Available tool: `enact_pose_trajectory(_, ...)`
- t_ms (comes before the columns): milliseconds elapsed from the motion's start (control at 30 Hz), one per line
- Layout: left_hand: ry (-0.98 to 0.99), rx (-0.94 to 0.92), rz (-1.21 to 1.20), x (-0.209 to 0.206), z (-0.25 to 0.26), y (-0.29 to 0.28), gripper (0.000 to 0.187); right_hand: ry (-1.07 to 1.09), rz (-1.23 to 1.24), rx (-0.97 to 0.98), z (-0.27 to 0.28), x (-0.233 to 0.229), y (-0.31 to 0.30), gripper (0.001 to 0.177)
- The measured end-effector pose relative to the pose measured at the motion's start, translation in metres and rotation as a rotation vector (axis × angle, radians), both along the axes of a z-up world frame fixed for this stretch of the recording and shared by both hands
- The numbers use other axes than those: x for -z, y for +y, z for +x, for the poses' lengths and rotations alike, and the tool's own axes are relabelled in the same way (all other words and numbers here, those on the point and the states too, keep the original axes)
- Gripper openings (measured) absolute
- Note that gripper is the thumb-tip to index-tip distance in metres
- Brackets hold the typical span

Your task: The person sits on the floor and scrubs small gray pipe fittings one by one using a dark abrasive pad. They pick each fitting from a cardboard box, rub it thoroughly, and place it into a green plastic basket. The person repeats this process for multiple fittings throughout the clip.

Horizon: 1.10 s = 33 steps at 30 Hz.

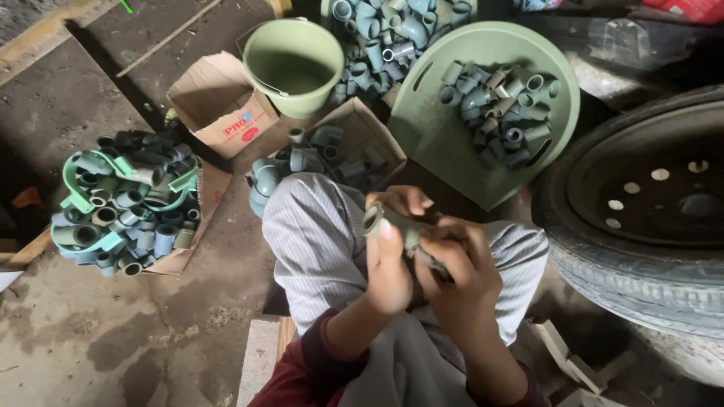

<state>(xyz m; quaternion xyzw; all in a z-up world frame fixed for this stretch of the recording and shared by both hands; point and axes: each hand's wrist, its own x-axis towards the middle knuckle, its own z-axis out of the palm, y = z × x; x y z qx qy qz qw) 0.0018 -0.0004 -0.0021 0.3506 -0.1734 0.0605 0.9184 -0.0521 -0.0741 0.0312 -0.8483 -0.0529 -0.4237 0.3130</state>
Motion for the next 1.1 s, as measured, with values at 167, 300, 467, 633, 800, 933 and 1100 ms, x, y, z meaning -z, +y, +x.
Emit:
enact_pose_trajectory(167, -0.066, -0.001, 0.104, -0.011, 0.000, 0.006, 0.042, 0.065, 0.206, -0.170, -0.005, -0.006, -0.012, 0.017)
enact_pose_trajectory(300, -0.101, 0.001, 0.104, -0.010, 0.000, 0.010, 0.046, -0.061, 0.505, -0.273, 0.000, 0.009, -0.012, 0.037)
enact_pose_trajectory(467, -0.009, 0.036, 0.078, 0.002, -0.001, 0.014, 0.061, -0.139, 0.439, -0.294, 0.009, -0.002, -0.020, 0.028)
enact_pose_trajectory(633, -0.017, 0.106, 0.056, 0.013, 0.004, 0.020, 0.059, -0.040, 0.451, -0.299, -0.002, 0.000, -0.034, 0.027)
enact_pose_trajectory(800, -0.221, 0.251, 0.216, -0.017, 0.017, 0.038, 0.039, 0.433, 0.817, -0.311, -0.004, 0.021, -0.060, 0.038)
enact_pose_trajectory(933, -0.242, 0.254, 0.309, -0.029, 0.017, 0.044, 0.035, 0.444, 0.966, -0.390, 0.005, 0.024, -0.047, 0.031)
enact_pose_trajectory(1100, -0.165, 0.095, 0.356, -0.005, 0.019, 0.042, 0.042, 0.039, 0.526, -0.265, 0.011, 0.012, -0.022, 0.026)
